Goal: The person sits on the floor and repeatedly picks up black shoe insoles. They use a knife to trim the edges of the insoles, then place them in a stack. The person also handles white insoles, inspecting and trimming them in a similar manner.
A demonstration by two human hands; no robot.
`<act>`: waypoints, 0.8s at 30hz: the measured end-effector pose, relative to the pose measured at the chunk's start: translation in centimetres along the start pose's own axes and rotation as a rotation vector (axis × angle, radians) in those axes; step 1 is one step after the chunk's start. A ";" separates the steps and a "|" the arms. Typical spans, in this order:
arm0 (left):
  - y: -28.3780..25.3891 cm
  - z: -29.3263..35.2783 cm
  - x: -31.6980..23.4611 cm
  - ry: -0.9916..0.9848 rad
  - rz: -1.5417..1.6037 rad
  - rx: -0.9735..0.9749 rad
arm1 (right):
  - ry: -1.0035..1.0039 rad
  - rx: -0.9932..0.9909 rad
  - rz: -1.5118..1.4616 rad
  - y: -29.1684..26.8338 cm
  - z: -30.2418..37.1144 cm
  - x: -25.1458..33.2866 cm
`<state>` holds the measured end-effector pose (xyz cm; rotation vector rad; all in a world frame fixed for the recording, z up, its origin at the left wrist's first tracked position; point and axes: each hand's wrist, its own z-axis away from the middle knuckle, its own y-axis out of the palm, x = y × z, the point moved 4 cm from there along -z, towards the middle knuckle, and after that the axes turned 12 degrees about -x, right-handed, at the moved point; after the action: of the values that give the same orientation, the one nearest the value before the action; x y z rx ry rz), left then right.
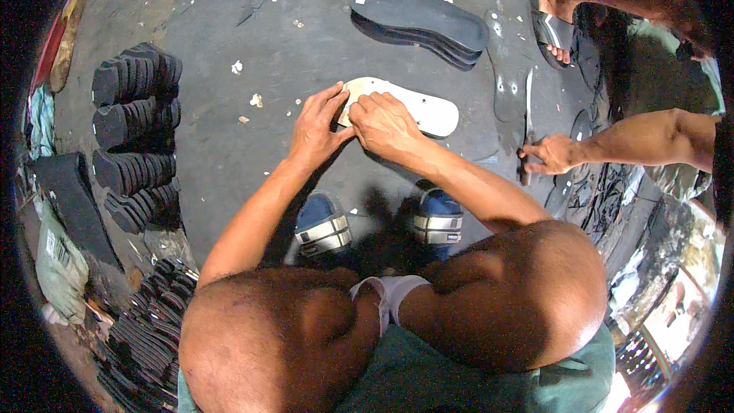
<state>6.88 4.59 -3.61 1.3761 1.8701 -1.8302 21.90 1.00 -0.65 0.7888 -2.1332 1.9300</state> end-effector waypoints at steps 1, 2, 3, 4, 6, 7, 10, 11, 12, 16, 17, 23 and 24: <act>0.1 0.0 0.1 0.003 0.001 0.005 | -0.010 -0.002 0.003 0.2 0.0 0.0; 0.0 0.0 0.3 0.006 0.001 0.011 | -0.028 -0.024 0.018 0.6 0.2 0.4; 0.1 0.0 0.5 0.044 0.003 -0.002 | -0.050 -0.054 0.045 0.8 0.3 0.5; 0.1 -0.1 0.5 0.038 -0.006 0.011 | -0.074 -0.086 0.070 0.4 0.1 0.6; 0.1 0.0 0.5 0.027 -0.029 0.037 | 0.020 -0.053 0.008 -0.6 0.4 -0.4; -0.1 0.1 0.3 0.017 -0.035 0.035 | 0.066 -0.099 -0.047 -1.2 0.9 -1.2; -0.8 0.1 -0.3 -0.019 -0.029 0.021 | 0.330 -0.118 -0.220 -4.5 2.5 -3.7; -0.8 -0.1 -0.5 0.001 -0.038 0.017 | 0.197 -0.165 -0.115 -4.9 3.9 -4.3; -0.7 -0.2 -0.5 -0.009 -0.020 0.030 | 0.064 -0.219 0.001 -4.9 5.1 -5.2; -0.4 -0.3 -0.6 -0.009 0.016 0.017 | -0.011 0.021 0.056 -5.0 6.4 -6.0; -0.3 -0.3 -0.6 -0.024 0.016 0.012 | -0.017 0.065 0.051 -5.1 6.0 -6.3; -0.5 0.2 -0.6 -0.089 0.045 0.021 | -0.074 0.024 0.084 -3.4 5.7 -5.2; -0.4 0.5 -0.5 -0.077 0.063 0.016 | -0.056 0.037 0.092 -3.3 5.7 -4.8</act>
<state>6.64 4.01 -3.09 1.3342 1.7580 -1.8442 28.87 -3.26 -0.84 0.7732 -2.2087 2.0216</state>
